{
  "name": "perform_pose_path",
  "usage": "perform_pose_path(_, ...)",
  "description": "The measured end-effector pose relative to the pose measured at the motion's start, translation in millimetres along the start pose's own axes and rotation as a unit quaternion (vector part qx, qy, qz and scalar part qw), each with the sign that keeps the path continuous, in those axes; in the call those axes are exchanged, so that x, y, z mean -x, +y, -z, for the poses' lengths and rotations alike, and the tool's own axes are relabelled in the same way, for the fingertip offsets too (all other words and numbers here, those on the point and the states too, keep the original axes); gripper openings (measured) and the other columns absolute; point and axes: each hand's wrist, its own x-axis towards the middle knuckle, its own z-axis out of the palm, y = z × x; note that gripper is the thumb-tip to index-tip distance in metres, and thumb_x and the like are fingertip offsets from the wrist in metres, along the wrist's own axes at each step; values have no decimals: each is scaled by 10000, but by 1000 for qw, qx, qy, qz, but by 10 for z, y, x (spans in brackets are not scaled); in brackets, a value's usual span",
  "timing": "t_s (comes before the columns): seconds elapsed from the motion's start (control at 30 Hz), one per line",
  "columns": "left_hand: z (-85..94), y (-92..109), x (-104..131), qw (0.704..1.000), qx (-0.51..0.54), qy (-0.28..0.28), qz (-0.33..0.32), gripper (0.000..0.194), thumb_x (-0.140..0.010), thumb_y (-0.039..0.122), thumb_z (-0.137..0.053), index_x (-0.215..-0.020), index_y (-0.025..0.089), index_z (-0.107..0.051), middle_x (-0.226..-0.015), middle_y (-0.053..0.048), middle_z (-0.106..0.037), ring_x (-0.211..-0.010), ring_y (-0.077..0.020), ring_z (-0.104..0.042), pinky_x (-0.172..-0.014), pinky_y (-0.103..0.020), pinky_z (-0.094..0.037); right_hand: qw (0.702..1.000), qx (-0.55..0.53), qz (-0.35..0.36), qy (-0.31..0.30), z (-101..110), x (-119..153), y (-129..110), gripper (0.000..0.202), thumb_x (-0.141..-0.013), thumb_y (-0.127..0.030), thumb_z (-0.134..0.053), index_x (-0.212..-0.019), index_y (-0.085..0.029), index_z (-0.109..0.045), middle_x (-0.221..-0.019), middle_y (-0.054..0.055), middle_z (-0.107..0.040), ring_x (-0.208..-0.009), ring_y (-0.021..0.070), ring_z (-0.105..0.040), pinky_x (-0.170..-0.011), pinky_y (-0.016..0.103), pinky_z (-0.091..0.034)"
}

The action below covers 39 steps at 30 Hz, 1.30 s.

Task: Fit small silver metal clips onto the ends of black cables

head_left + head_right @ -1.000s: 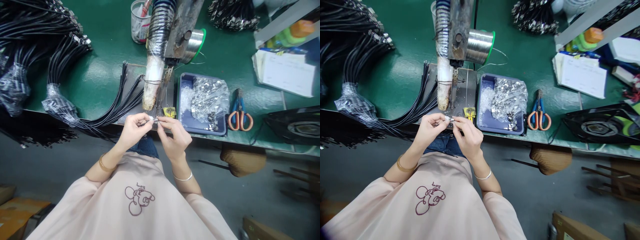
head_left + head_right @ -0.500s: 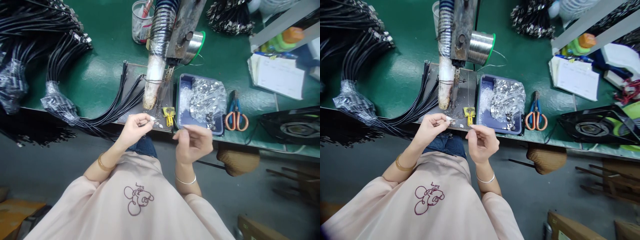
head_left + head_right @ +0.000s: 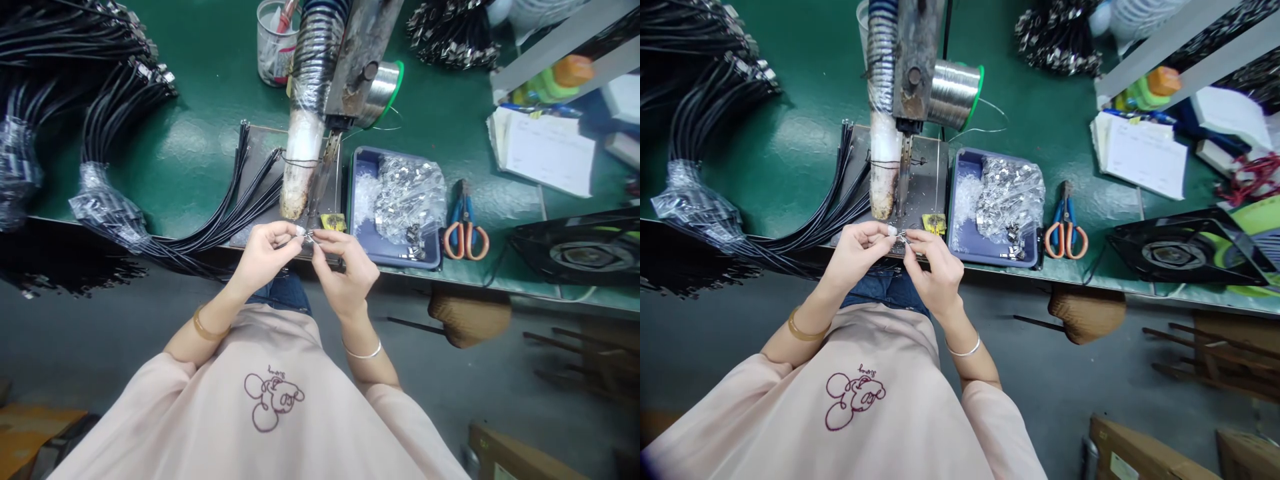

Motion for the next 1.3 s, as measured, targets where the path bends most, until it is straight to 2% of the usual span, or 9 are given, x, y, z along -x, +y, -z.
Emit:
perform_pose_path(0.3, -27, 52, 2, 1000, -19, 16, -16, 161, -670, 272, -709, -643, 140, -620, -467, 100, -322, -461, -36, -238, -467, -203, -192, 1000, 4, 3, 1, -10, -41, -5, 168, -883, -70, -690, -882, -227, -630, -945, 39, -800, -868, 156, -778, -766, 268, -630)
perform_pose_path(0.6, 3, 39, 6, 999, -42, 8, -1, 157, -667, 277, -697, -652, 131, -641, -474, 95, -318, -473, -40, -230, -473, -203, -188, 999, 18, 19, -25, 45, -35, -29, 197, -868, -52, -684, -866, -224, -590, -951, 57, -800, -856, 156, -786, -747, 247, -641)
perform_pose_path(0.87, 12, -16, 30, 990, -127, 18, -63, 145, -720, 258, -637, -682, 120, -662, -504, 82, -288, -495, -54, -229, -485, -219, -178, 999, 31, 31, -22, 22, -56, 2, 192, -877, -48, -694, -883, -220, -609, -920, 56, -802, -849, 155, -784, -753, 246, -634)
perform_pose_path(1.07, 12, 11, 22, 987, -137, 23, -85, 133, -732, 248, -627, -682, 126, -648, -520, 79, -283, -497, -57, -226, -485, -227, -175, 998, 42, 35, -14, 29, -79, -17, 186, -883, -57, -692, -892, -230, -624, -940, 48, -804, -849, 154, -783, -748, 252, -640)
perform_pose_path(1.3, 29, 17, 11, 997, -76, 2, -21, 162, -696, 285, -661, -685, 123, -656, -489, 83, -321, -477, -52, -246, -477, -217, -186, 998, 35, 46, -22, 40, -52, -24, 194, -871, -57, -689, -858, -226, -594, -947, 61, -806, -851, 168, -792, -740, 255, -644)
